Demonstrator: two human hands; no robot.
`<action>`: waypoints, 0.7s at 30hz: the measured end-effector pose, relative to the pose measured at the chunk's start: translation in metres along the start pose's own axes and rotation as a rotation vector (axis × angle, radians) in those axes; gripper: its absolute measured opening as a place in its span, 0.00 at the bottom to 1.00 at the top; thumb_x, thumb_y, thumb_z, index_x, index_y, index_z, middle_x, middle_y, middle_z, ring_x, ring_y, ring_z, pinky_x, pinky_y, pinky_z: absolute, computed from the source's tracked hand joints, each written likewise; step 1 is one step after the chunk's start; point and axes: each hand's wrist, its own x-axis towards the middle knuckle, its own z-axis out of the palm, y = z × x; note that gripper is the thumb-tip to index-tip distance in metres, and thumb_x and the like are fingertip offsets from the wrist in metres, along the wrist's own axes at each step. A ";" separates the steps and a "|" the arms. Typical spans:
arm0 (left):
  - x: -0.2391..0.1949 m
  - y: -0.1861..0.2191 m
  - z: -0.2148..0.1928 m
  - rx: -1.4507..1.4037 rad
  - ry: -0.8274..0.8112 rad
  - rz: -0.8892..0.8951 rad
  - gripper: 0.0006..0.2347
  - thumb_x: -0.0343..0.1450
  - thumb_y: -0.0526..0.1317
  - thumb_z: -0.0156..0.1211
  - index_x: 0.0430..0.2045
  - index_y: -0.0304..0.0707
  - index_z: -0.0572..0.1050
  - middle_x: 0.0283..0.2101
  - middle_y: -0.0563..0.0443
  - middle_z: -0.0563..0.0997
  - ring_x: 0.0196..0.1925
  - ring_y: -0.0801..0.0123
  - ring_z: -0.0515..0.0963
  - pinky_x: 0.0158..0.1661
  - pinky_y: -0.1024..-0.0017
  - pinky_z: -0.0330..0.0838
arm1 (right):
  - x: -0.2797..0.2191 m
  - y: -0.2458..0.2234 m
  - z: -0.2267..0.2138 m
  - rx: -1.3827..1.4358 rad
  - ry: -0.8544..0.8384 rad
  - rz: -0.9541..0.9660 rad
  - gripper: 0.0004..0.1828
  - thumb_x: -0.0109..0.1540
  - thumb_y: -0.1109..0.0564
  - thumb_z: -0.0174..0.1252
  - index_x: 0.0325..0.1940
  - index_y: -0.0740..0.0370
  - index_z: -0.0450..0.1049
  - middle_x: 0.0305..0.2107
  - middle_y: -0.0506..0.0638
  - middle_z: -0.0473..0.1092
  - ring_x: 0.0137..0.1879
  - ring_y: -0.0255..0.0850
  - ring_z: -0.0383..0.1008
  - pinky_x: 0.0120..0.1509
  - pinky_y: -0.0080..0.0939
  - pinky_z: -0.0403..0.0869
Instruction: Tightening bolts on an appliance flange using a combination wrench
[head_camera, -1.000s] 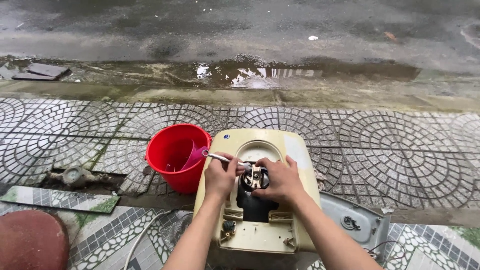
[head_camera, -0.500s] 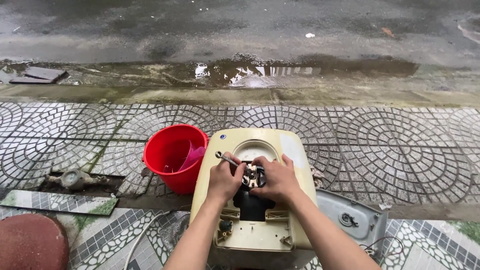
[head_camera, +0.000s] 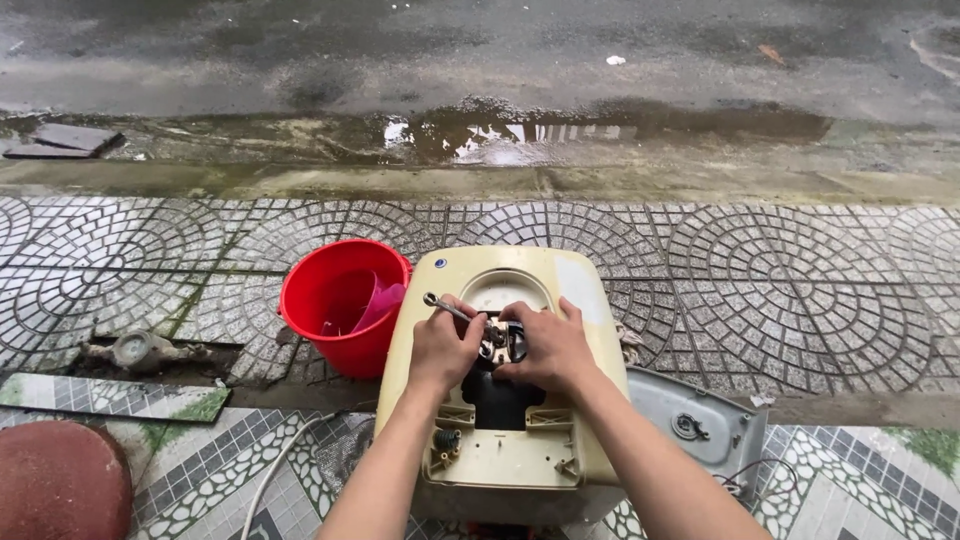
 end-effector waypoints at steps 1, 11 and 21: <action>0.001 -0.001 0.002 0.000 -0.005 -0.002 0.08 0.69 0.47 0.63 0.33 0.46 0.76 0.31 0.47 0.88 0.39 0.58 0.88 0.42 0.62 0.81 | 0.000 0.001 0.000 0.002 -0.002 0.004 0.44 0.45 0.34 0.75 0.61 0.43 0.66 0.49 0.46 0.78 0.65 0.44 0.73 0.82 0.62 0.42; 0.005 0.000 0.003 0.002 -0.048 0.025 0.07 0.70 0.45 0.62 0.34 0.45 0.76 0.34 0.46 0.88 0.42 0.55 0.88 0.44 0.61 0.81 | -0.001 -0.002 -0.002 -0.011 -0.006 0.004 0.42 0.47 0.37 0.75 0.61 0.42 0.66 0.53 0.45 0.77 0.66 0.43 0.72 0.82 0.62 0.41; 0.010 -0.001 -0.005 -0.088 -0.098 0.000 0.05 0.70 0.43 0.63 0.34 0.46 0.77 0.29 0.48 0.87 0.37 0.61 0.88 0.44 0.63 0.81 | -0.008 -0.007 -0.009 0.076 0.025 -0.018 0.37 0.48 0.32 0.72 0.58 0.41 0.70 0.54 0.45 0.77 0.68 0.44 0.71 0.82 0.63 0.41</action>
